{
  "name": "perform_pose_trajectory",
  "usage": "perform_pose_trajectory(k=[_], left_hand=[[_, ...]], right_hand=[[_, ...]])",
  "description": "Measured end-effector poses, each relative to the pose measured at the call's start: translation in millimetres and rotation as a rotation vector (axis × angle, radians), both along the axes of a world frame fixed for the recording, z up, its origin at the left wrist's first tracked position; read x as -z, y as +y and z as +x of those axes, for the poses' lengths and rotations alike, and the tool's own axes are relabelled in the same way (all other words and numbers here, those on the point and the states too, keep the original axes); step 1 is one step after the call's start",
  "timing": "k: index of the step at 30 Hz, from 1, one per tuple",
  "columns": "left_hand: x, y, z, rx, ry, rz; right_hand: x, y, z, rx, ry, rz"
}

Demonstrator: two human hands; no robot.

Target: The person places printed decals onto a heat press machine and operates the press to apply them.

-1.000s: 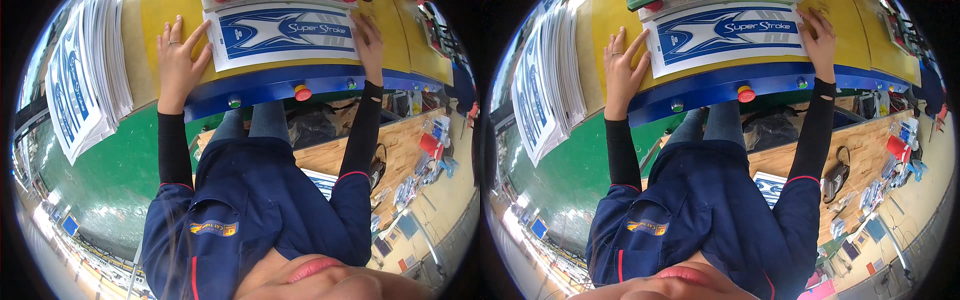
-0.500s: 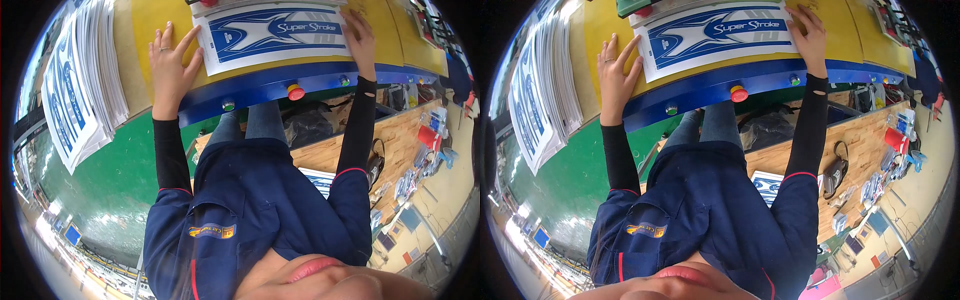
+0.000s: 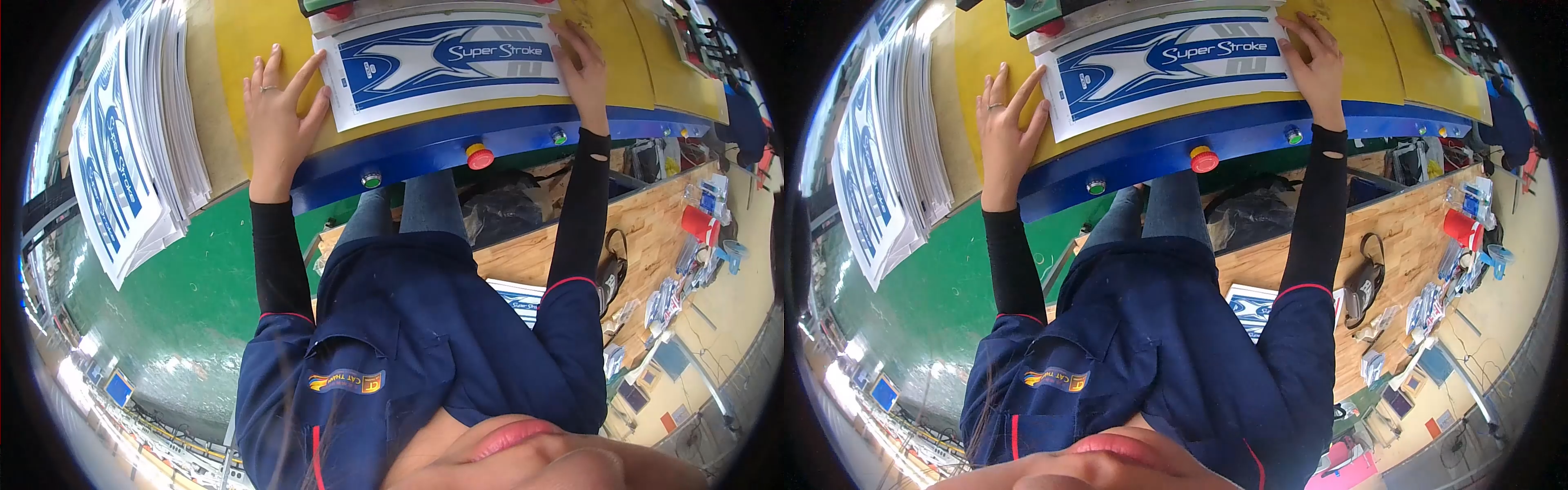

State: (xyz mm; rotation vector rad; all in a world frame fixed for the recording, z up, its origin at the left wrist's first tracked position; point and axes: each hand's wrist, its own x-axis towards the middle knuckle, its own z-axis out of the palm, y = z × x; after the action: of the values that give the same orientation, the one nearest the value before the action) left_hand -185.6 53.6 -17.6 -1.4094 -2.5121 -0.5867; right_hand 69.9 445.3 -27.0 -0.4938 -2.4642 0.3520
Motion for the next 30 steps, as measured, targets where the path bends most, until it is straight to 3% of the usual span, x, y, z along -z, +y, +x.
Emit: perform_pose_trajectory(k=[20, 26, 29, 30], left_hand=[[0.5, 1.7, 0.2, -0.005, 0.028, 0.011], [-0.4, 2.0, 1.6, -0.028, 0.025, -0.004], [-9.9, 2.3, 6.9, -0.079, 0.100, -0.122], [-12.2, 2.6, 8.2, -0.087, 0.101, -0.139]], right_hand=[[5.3, 2.9, 1.1, 0.051, -0.019, 0.005], [0.6, 6.7, 2.7, -0.010, 0.074, -0.352], [-18.8, 7.8, 6.0, 0.014, 0.155, -0.670], [-17.0, 8.9, 9.5, 0.044, 0.285, -0.680]])
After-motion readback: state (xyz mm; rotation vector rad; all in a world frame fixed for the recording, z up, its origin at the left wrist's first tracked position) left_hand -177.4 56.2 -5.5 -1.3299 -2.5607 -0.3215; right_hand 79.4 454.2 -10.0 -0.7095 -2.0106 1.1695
